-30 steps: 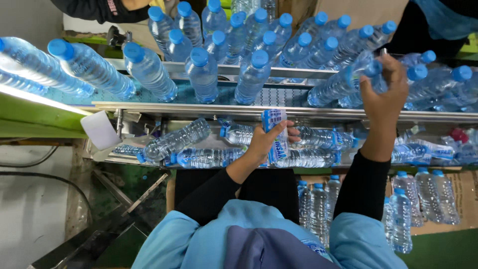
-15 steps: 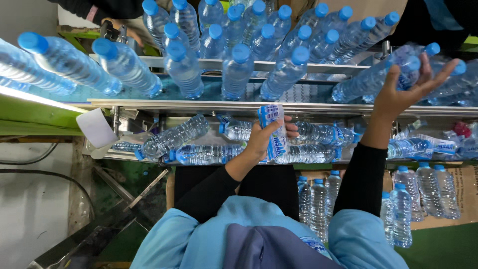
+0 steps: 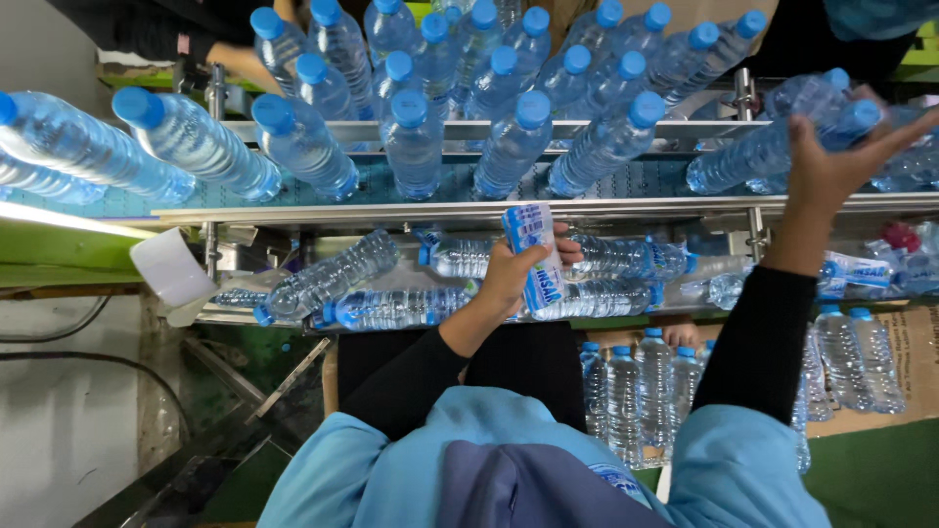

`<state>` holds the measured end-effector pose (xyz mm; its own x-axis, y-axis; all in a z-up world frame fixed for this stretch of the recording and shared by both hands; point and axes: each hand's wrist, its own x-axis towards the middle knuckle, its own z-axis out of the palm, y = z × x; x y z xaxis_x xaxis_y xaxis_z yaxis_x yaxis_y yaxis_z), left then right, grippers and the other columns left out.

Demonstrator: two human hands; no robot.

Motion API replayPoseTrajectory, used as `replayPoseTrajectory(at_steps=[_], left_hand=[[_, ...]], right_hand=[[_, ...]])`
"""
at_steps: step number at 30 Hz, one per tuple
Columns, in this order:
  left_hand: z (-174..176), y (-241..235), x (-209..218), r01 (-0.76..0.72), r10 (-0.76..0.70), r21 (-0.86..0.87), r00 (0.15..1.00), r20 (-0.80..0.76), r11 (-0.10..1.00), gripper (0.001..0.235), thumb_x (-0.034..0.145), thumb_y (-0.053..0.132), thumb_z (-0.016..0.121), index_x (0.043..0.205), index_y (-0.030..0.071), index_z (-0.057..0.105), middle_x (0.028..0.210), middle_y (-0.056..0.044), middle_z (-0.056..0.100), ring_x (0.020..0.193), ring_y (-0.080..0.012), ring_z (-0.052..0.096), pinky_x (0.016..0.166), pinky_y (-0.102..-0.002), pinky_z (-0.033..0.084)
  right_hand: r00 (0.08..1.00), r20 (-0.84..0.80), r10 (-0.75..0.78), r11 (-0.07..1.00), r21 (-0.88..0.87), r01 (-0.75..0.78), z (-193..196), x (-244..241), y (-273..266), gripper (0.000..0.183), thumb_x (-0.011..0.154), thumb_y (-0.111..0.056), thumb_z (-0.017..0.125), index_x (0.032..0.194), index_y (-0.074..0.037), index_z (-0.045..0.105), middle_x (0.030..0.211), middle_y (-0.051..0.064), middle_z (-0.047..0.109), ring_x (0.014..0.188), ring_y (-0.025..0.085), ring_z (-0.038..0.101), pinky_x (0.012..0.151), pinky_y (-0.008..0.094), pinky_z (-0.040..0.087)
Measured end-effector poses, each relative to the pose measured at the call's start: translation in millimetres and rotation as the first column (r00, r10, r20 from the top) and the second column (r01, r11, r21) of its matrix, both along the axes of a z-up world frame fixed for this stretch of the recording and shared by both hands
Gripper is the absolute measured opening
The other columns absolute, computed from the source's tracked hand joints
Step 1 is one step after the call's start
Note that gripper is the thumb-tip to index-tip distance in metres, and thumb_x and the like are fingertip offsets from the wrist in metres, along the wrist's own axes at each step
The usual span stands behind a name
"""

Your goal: The person applies labels to plastic water bottles moving along a conveyor belt. They pick up labels from a stack and affix them to the bottles by hand as they pass by.

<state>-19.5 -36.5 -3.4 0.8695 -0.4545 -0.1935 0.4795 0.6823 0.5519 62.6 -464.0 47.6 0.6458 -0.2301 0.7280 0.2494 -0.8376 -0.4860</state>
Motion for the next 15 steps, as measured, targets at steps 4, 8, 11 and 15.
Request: replayPoseTrajectory(at_steps=[4, 8, 11, 15], left_hand=[[6.7, -1.0, -1.6, 0.02, -0.02, 0.02, 1.0, -0.018, 1.0, 0.03, 0.1, -0.001, 0.056, 0.129, -0.01, 0.062, 0.111, -0.026, 0.073, 0.104, -0.04, 0.074, 0.101, -0.052, 0.059], [19.2, -2.4, -2.5, 0.046, -0.048, 0.137, 0.999, 0.009, 0.99, 0.051, 0.096, 0.014, 0.068, 0.14, -0.008, 0.056, 0.123, -0.026, 0.071, 0.11, -0.0359, 0.072, 0.103, -0.048, 0.061], [23.6, -8.7, 1.5, 0.023, -0.033, 0.203, 0.998, 0.048, 0.979, 0.046, 0.089, 0.02, 0.077, 0.125, -0.007, 0.067, 0.113, -0.022, 0.076, 0.102, -0.0322, 0.077, 0.097, -0.049, 0.063], [12.6, -32.5, 5.3, -0.135, 0.155, 0.234, 0.985, -0.072, 0.963, 0.02, 0.078, 0.014, 0.09, 0.088, 0.002, 0.077, 0.081, -0.016, 0.077, 0.074, -0.0255, 0.077, 0.074, -0.042, 0.065]], right_hand=[[0.99, -0.065, -0.122, 0.987, 0.097, 0.128, -36.0, -19.0, -2.6, 0.142, 0.099, -0.06, 0.106, 0.168, -0.05, -0.018, 0.179, -0.014, -0.023, 0.179, 0.031, -0.003, 0.153, 0.065, 0.013], [0.991, -0.014, -0.132, 0.988, 0.085, 0.132, -66.4, -23.3, -23.3, 0.137, 0.099, -0.059, 0.102, 0.167, -0.048, -0.016, 0.178, -0.015, -0.018, 0.176, 0.027, 0.0, 0.15, 0.065, 0.016], [0.952, -0.086, -0.293, 0.879, 0.367, 0.304, -63.3, -38.3, -4.9, 0.12, 0.115, -0.025, 0.113, 0.165, -0.022, 0.004, 0.176, 0.016, 0.009, 0.168, 0.04, 0.014, 0.139, 0.06, 0.012], [0.993, 0.035, -0.115, 0.863, 0.498, 0.083, 15.8, -64.9, 185.0, 0.072, 0.107, -0.035, 0.078, 0.152, -0.012, 0.027, 0.161, 0.015, 0.028, 0.154, 0.037, 0.036, 0.136, 0.055, 0.028]])
